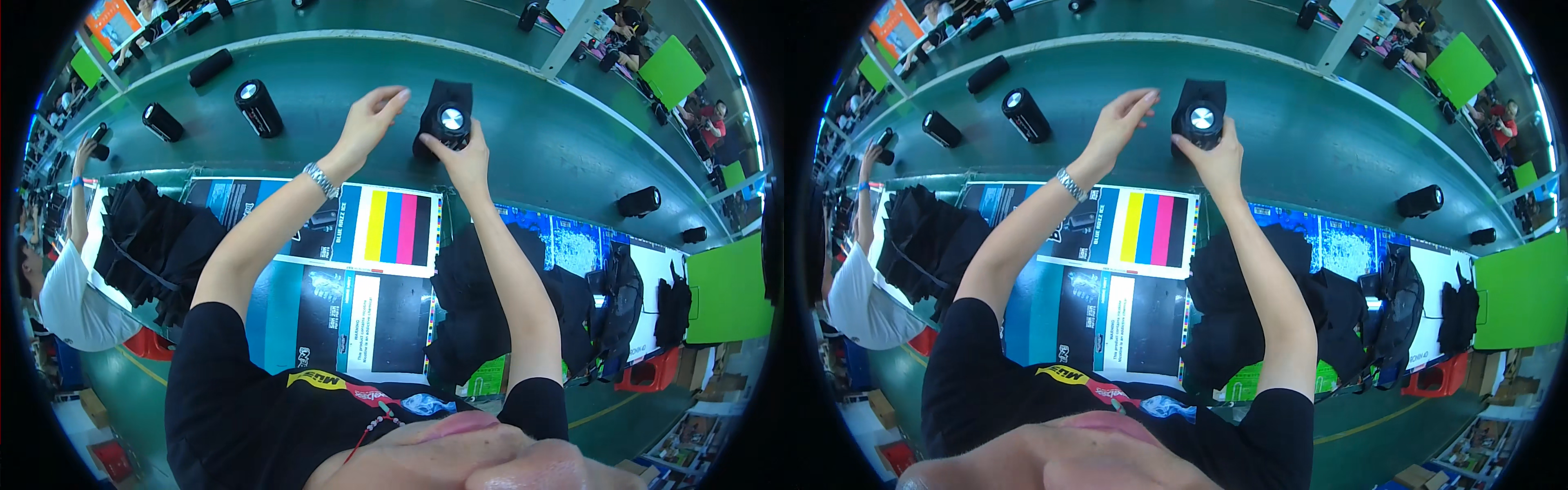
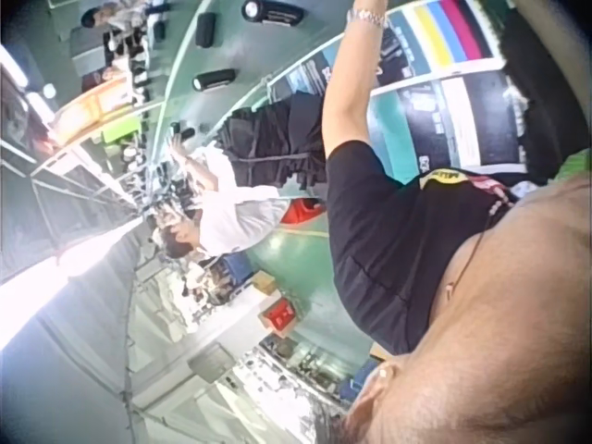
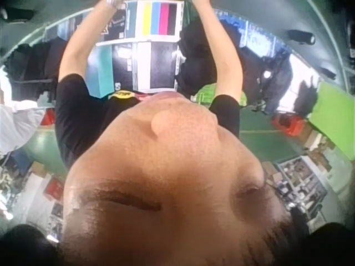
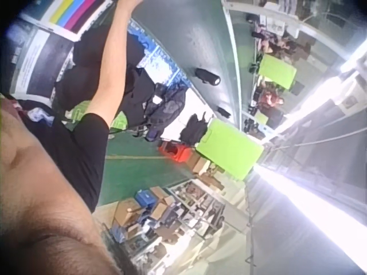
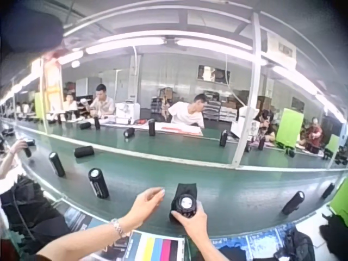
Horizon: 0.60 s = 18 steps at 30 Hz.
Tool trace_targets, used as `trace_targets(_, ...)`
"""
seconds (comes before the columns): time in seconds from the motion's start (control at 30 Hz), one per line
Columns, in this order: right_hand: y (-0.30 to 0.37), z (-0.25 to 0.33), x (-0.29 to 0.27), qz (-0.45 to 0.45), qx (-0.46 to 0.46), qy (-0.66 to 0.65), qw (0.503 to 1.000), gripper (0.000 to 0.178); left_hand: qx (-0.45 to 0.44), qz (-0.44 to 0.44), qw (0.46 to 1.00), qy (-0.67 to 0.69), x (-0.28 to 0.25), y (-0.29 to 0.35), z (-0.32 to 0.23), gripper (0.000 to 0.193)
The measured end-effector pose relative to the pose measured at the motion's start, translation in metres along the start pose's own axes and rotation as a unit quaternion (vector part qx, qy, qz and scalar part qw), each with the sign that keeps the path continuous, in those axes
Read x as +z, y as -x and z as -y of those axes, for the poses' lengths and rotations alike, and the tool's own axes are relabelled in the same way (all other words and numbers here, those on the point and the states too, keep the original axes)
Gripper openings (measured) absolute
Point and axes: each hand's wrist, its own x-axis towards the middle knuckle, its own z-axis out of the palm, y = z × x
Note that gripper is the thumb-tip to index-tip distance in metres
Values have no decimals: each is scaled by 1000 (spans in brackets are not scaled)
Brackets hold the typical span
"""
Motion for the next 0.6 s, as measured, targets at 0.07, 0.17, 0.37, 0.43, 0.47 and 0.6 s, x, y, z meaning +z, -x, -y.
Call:
trace_targets(0.07,3,-2,1,2,10,3,1000,60,161,27,985,-62,9,-14,-13,39)
trace_targets(0.17,3,-5,0,4,44,4,999,64,276,55,938,-201,21,-44,-20,32)
trace_targets(0.37,-6,-5,-7,-6,88,-32,996,65,161,188,927,-282,35,-74,-23,30)
trace_targets(0.43,-10,-10,-10,-19,95,-45,994,68,121,238,917,-297,40,-81,-29,28)
trace_targets(0.47,-10,-13,-11,-22,99,-50,994,68,118,242,914,-302,41,-83,-28,28)
trace_targets(0.6,-14,-24,-16,-12,101,-40,994,74,315,183,849,-382,51,-79,-37,23)
